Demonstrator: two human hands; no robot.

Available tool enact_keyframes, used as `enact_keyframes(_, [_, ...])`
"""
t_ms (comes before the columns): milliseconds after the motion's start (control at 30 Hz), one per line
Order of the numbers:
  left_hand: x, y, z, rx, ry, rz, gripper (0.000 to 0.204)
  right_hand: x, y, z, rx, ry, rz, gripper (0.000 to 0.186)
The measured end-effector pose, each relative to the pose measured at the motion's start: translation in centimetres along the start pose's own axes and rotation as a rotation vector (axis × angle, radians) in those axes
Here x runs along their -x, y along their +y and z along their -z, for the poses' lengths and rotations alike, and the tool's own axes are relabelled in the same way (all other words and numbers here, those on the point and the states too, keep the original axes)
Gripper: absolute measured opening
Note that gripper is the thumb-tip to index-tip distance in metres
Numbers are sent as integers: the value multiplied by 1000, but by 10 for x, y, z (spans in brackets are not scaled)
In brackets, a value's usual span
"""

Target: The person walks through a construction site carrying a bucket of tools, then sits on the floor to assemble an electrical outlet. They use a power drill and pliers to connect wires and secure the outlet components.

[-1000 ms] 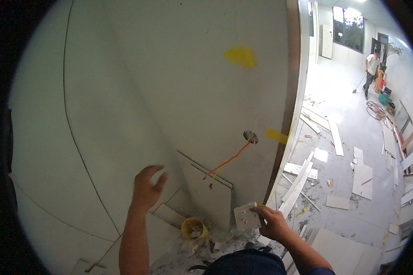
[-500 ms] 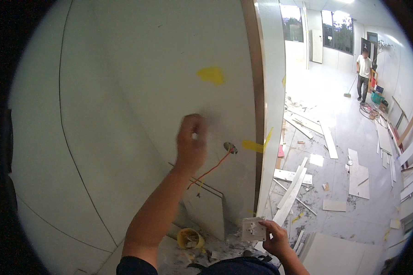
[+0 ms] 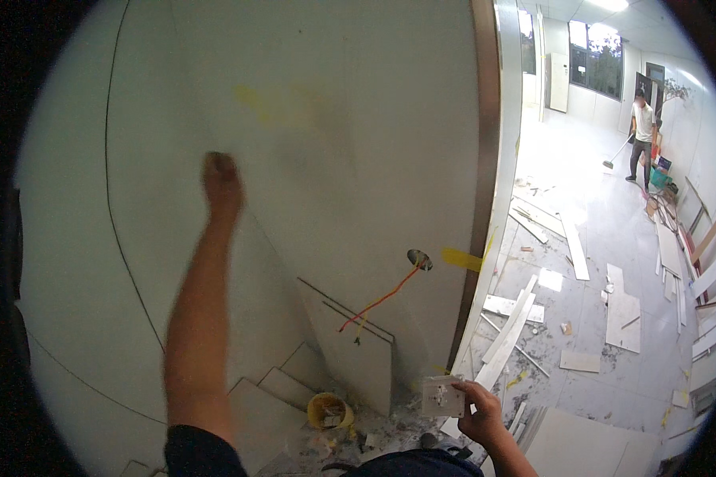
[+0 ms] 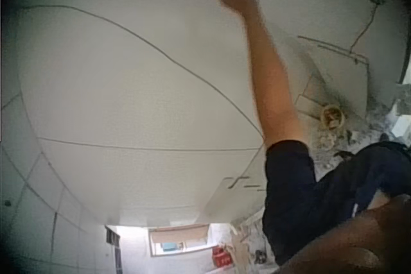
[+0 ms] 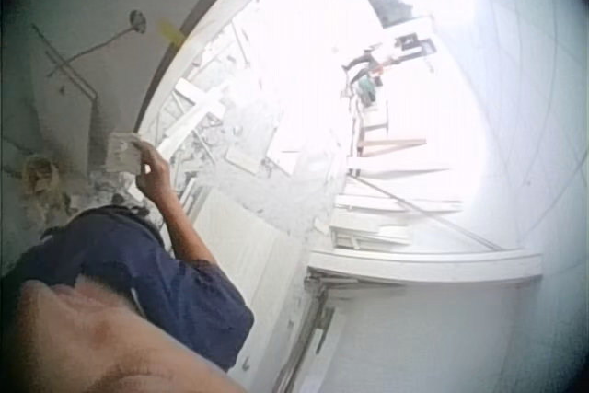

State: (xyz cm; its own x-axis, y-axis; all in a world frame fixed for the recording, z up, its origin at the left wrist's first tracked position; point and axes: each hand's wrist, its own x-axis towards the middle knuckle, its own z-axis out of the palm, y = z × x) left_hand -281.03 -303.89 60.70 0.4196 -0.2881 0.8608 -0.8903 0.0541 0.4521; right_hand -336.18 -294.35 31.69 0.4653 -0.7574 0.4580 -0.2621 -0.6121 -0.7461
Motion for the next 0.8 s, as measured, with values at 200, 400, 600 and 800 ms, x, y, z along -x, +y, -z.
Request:
enact_keyframes(200, [-51,25,76,-265,-63,-243,16,11,19,3,8,-7,-112,48])
enact_keyframes(400, [-109,-99,212,-774,128,-456,23,12,29,14,-25,26,-101,50])
enact_keyframes(600, [21,-197,187,-332,-234,218,35,28,45,17,-14,16,-170,47])
enact_keyframes(800, [350,-203,108,-747,-1509,-287,42,14,45,27,44,-73,-122,44])
